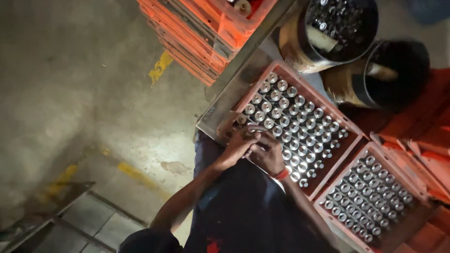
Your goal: The person picks up a crate of metal parts, places it on a table, and repeatedly picks up individual parts to inspect and reposition them within the crate. The person also moves a bucket and adjusts the crate position during the task.
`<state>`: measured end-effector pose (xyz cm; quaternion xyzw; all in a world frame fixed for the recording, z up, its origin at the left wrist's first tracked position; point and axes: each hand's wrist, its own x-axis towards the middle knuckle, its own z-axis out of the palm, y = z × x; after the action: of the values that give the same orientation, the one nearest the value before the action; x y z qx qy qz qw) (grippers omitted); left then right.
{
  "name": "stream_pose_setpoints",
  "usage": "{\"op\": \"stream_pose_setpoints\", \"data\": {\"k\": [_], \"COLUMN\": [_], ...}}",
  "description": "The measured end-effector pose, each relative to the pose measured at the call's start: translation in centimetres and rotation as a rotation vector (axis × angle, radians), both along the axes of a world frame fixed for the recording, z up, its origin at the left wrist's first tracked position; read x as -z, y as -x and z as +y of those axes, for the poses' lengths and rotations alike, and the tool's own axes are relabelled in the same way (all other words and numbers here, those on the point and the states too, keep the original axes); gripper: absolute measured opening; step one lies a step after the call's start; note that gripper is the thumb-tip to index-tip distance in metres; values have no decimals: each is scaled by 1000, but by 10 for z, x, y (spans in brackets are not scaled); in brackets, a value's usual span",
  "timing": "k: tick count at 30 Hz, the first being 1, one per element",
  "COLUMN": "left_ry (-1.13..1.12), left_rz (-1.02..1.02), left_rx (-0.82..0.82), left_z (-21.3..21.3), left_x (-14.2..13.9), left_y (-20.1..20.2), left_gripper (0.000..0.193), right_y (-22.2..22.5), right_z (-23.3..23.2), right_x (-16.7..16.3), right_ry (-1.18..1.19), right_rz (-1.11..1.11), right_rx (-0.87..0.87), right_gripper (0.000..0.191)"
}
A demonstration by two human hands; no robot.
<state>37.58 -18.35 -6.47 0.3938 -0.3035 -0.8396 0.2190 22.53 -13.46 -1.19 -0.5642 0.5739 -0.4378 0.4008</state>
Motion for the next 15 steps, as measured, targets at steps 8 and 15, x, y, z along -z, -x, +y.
{"op": "stream_pose_setpoints", "data": {"k": [8,15], "left_ry": [-277,-338], "left_rz": [115,225], "left_rx": [-194,-354], "left_z": [0,-16], "left_x": [22,13], "left_y": [-23,-40], "left_gripper": [28,25], "right_y": [20,96], "right_z": [-32,-134], "right_x": [0,23], "right_ry": [-214,270], "right_rz": [98,876], "right_rx": [362,240], "right_gripper": [23,16]}}
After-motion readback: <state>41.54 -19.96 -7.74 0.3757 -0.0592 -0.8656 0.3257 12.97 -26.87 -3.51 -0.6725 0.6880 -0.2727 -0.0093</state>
